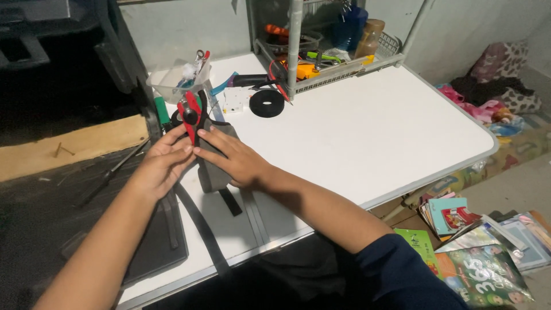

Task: The recorder is applying electrical or adhesive tape and assembling components of a black electronic housing unit.

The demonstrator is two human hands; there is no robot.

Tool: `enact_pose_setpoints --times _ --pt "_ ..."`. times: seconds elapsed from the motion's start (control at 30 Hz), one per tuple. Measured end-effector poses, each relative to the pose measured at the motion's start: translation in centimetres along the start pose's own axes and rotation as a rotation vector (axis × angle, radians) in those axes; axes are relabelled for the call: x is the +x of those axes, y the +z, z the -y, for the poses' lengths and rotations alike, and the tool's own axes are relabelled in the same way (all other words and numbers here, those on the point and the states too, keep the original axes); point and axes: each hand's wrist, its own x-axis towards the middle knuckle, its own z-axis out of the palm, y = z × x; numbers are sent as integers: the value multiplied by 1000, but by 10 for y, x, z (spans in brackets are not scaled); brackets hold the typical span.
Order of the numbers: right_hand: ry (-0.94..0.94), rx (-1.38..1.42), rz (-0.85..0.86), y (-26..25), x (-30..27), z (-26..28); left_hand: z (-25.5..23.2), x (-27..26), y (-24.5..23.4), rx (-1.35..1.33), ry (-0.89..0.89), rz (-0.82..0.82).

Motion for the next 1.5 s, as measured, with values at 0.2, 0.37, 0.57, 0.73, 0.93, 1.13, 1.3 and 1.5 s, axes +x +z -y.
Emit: enact_pose_setpoints --times 0.2,0.37,0.57,0.73,0.93,1.13,1.3,1.5 --pt "34 -32 -32 -1 -4 0 -4 -3 15 161 -25 -8" --pt "89 37 -46 -16 2 8 -12 -17 44 204 -99 48" --pt "43 88 -68 -25 4 10 -2 -14 43 96 -124 50" --pt "58 160 -158 -30 5 16 18 -9 26 -61 -128 82" --pt "311 163 -427 -32 5 8 24 -13 24 -153 -212 243" --pt "683 1166 -364 -67 -23 -28 16 6 51 -142 -429 218" --pt "1021 1225 -438 -96 -50 -51 19 59 105 148 -594 138" --pt "1146 1321 -674 -154 -75 -88 43 142 143 22 -557 261"
